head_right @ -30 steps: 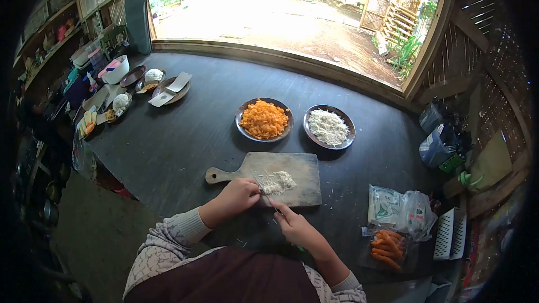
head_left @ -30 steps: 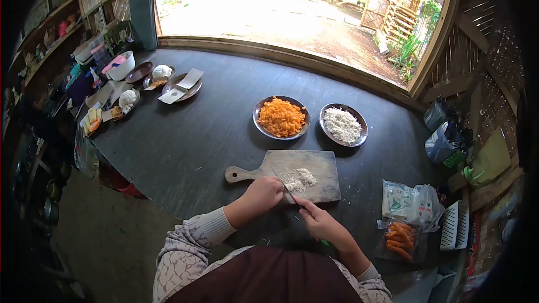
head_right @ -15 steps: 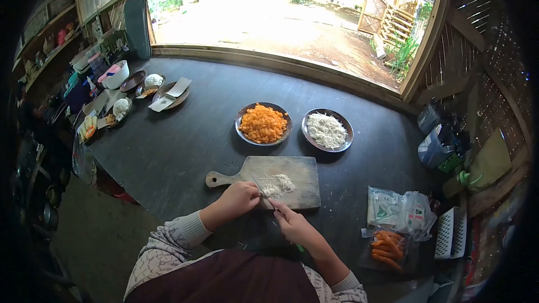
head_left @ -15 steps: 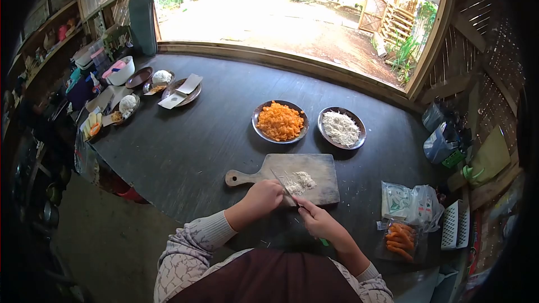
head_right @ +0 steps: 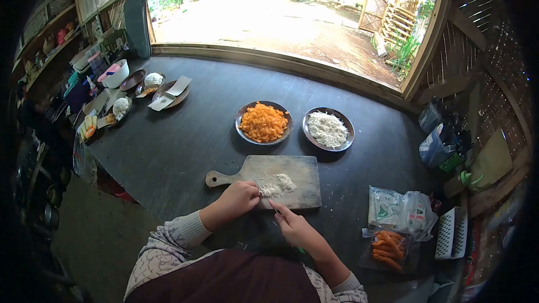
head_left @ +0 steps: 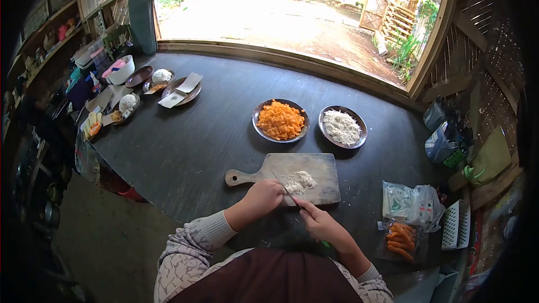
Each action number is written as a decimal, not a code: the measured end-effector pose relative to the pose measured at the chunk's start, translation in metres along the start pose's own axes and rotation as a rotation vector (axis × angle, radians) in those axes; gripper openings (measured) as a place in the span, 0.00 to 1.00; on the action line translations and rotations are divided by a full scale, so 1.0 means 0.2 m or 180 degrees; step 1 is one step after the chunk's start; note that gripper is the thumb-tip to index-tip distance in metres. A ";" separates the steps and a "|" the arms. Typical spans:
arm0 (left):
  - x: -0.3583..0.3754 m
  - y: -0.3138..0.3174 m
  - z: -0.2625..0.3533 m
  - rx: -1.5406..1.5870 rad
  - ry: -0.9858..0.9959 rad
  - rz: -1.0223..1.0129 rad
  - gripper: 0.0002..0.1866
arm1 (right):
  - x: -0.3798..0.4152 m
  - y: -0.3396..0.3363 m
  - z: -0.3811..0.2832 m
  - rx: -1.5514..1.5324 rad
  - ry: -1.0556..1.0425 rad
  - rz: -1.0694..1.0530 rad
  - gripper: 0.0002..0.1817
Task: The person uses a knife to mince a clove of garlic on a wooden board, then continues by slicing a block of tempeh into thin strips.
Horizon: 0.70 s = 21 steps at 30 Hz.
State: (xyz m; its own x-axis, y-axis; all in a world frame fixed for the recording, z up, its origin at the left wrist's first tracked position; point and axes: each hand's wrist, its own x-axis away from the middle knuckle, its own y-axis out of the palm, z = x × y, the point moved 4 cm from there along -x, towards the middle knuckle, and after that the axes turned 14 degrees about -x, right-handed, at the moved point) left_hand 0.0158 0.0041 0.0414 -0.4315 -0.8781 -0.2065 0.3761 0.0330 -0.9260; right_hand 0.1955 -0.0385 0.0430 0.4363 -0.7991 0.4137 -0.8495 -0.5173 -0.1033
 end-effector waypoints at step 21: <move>0.01 0.00 0.00 0.0155 0.0062 0.0105 0.07 | -0.02 0.00 -0.01 -0.0045 -0.0045 0.0083 0.23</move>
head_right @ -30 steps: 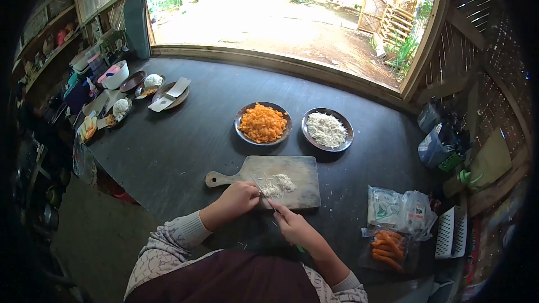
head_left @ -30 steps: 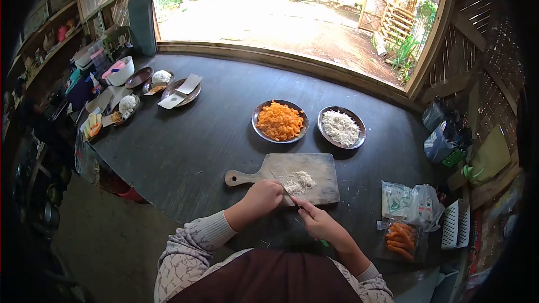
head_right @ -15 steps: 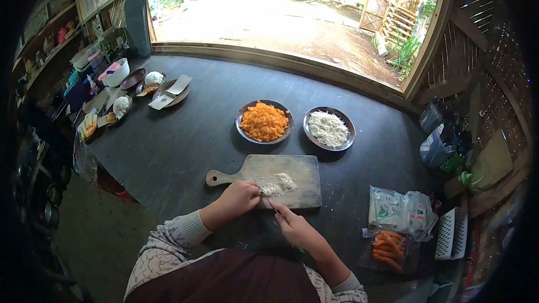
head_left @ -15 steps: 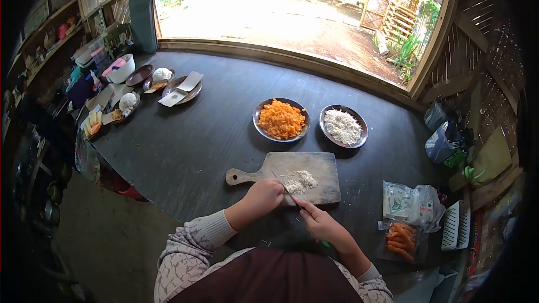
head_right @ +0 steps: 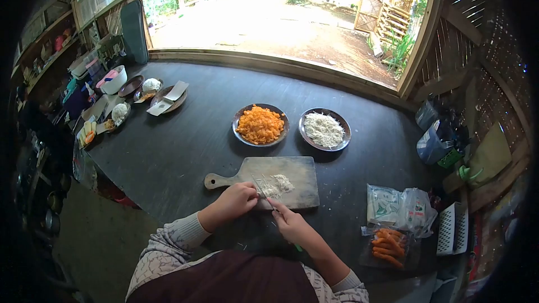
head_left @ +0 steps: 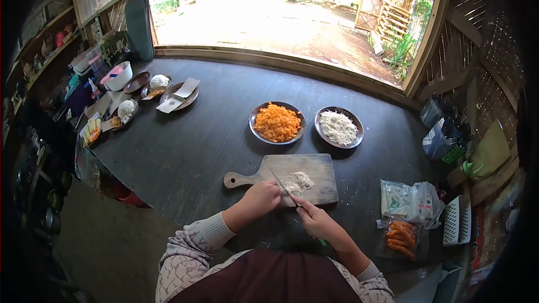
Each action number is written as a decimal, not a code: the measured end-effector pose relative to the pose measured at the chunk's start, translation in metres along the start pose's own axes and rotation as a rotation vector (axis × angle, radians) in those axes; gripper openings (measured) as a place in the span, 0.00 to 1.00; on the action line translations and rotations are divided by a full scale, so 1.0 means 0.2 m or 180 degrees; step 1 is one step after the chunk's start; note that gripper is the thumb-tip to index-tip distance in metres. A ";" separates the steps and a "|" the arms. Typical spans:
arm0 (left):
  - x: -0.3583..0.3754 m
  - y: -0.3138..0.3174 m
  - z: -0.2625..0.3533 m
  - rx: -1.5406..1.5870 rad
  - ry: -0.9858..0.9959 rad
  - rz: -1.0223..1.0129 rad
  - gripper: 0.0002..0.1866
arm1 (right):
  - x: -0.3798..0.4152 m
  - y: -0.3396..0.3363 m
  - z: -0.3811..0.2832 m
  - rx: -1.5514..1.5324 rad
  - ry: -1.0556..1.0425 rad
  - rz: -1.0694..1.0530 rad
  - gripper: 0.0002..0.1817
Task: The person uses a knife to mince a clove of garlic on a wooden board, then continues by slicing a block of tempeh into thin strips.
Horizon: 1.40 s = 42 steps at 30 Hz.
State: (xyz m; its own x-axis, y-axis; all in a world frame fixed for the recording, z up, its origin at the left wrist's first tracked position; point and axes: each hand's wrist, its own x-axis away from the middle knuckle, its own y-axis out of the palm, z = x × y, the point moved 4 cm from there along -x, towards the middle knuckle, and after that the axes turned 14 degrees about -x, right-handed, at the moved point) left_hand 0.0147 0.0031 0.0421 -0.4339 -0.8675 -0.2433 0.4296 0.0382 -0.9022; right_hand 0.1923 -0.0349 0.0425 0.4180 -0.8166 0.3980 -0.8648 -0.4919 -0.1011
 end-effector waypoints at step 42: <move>0.00 0.02 -0.03 0.0042 -0.0056 -0.0070 0.08 | 0.01 0.01 0.04 -0.0245 -0.0139 -0.0156 0.22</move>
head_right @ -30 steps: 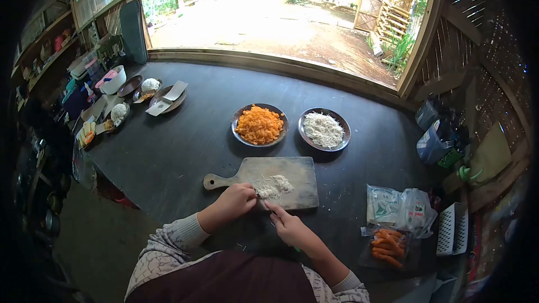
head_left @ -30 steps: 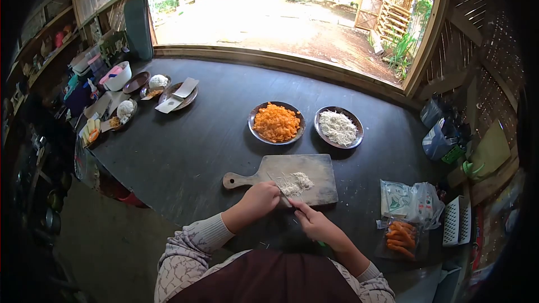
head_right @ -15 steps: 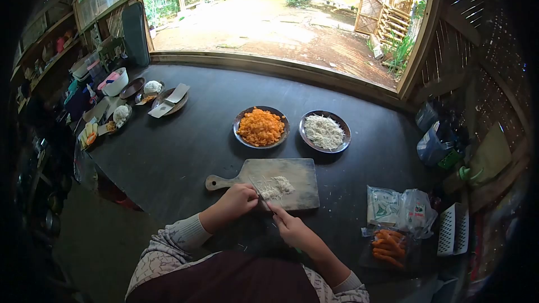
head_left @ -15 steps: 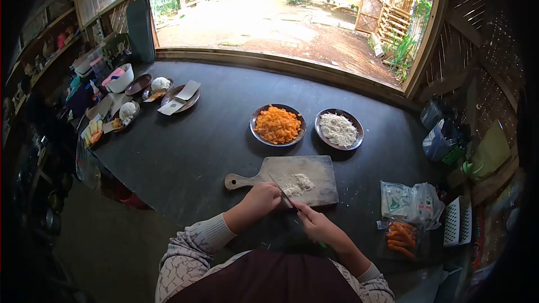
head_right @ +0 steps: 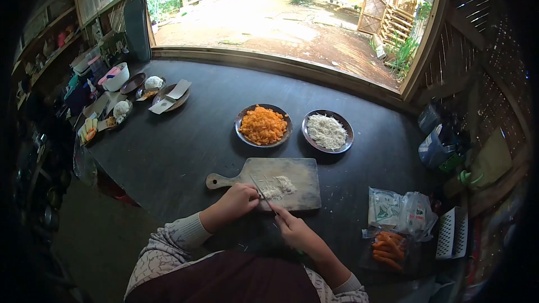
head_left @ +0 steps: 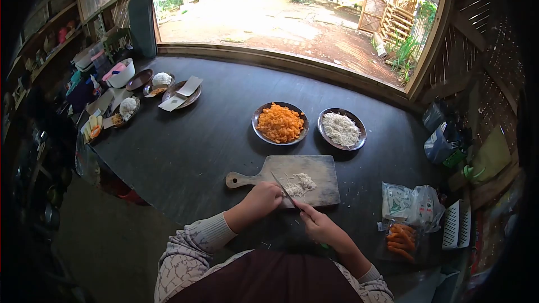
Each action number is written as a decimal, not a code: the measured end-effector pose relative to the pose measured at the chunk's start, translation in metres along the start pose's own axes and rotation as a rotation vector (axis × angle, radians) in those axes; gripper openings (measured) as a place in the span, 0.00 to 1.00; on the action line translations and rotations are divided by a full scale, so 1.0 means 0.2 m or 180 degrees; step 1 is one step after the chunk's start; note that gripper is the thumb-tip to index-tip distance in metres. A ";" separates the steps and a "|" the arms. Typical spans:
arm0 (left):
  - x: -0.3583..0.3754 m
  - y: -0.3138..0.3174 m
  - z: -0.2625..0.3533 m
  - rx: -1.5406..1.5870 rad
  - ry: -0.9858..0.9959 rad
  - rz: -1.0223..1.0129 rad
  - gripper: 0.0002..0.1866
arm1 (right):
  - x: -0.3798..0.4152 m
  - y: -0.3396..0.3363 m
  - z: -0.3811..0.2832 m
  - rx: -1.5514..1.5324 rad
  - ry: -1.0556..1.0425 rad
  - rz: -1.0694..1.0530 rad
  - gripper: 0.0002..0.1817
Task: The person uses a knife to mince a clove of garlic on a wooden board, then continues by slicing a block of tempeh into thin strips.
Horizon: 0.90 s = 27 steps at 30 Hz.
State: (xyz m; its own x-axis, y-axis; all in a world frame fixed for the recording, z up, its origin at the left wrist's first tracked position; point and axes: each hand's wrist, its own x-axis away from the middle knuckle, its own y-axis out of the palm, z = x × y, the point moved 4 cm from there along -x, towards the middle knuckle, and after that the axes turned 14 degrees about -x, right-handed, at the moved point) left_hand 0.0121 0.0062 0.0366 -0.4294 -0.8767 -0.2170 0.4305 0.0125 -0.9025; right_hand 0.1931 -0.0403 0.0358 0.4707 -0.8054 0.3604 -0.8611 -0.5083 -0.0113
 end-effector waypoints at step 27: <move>0.00 0.00 0.02 -0.0253 0.0015 0.0005 0.07 | 0.00 0.00 -0.04 0.0504 0.0062 0.0055 0.23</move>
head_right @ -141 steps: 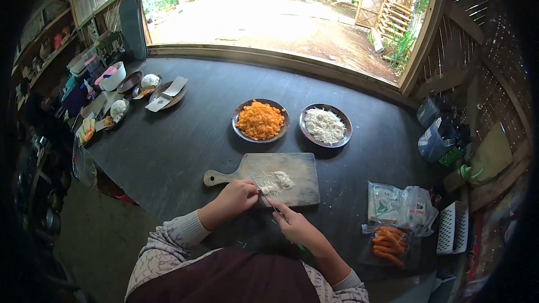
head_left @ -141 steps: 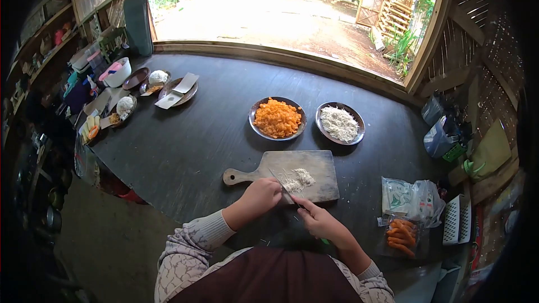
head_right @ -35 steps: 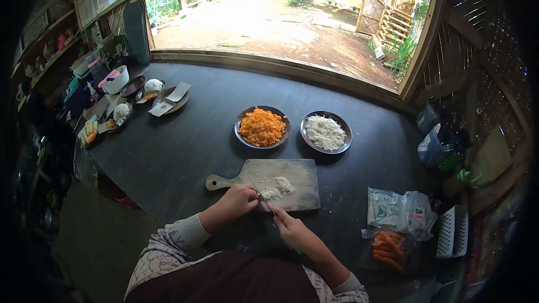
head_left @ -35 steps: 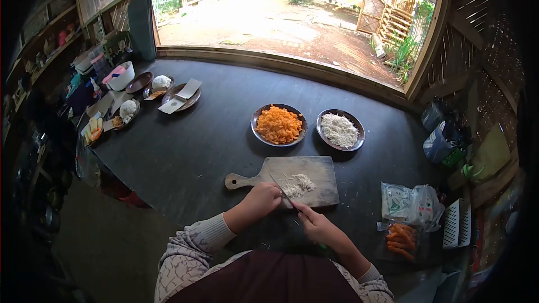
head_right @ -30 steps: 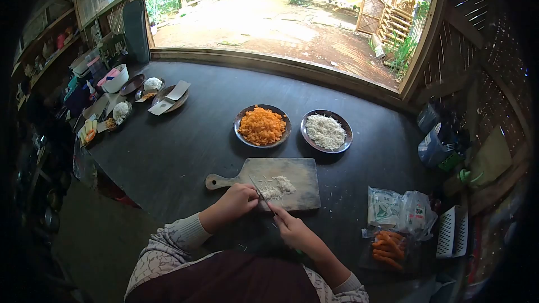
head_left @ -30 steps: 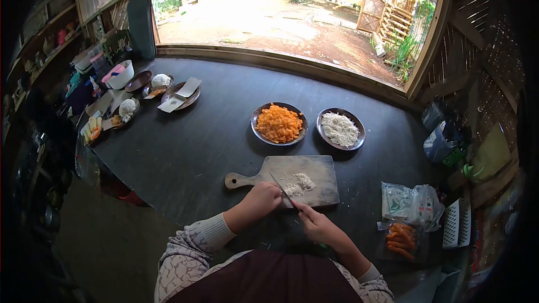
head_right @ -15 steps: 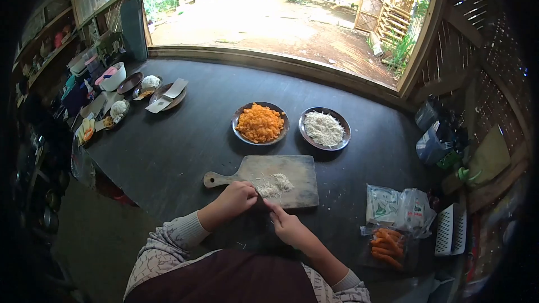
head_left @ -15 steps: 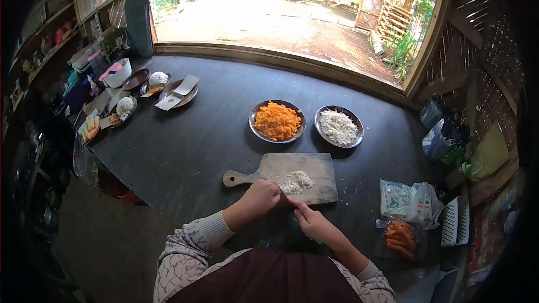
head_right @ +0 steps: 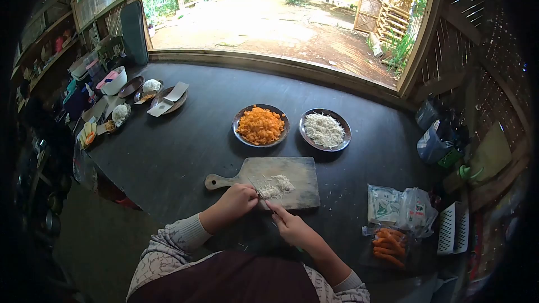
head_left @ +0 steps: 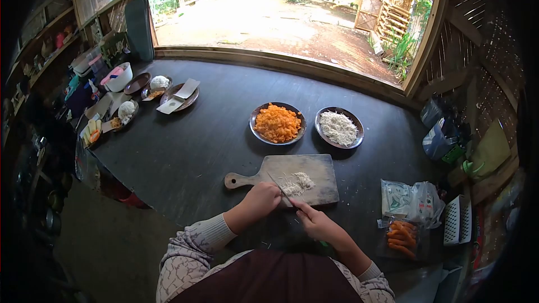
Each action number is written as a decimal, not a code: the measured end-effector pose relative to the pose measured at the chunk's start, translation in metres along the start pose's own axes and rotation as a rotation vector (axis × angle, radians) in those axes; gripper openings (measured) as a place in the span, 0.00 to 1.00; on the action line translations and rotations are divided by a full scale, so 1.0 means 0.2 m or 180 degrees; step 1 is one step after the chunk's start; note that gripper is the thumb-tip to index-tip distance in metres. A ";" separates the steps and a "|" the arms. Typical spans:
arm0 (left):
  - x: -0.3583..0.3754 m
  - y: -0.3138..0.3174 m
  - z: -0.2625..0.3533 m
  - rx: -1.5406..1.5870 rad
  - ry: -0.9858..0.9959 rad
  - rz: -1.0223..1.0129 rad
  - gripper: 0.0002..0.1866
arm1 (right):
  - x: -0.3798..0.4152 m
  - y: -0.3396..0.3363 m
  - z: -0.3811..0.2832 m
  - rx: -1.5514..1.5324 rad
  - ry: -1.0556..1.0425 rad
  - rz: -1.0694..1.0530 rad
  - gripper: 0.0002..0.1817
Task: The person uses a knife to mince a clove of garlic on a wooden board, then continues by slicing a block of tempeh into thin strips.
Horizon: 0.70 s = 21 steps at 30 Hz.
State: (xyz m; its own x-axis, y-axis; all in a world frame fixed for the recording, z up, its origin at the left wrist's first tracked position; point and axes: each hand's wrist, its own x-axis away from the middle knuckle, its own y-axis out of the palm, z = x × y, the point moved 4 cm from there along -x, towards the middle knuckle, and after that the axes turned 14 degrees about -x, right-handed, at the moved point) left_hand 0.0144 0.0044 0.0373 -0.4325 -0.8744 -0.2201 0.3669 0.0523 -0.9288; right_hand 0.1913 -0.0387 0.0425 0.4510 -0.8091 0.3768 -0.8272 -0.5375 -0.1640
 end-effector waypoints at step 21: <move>0.01 -0.02 0.04 0.0029 0.0014 0.0074 0.07 | -0.02 -0.01 0.00 -0.0142 0.0263 -0.0059 0.23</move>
State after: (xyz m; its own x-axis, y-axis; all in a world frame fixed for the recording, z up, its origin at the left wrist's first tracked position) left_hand 0.0182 -0.0016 0.0431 -0.4274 -0.8708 -0.2430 0.3843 0.0683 -0.9207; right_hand 0.1909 -0.0344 0.0421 0.4388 -0.7758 0.4535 -0.8339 -0.5396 -0.1162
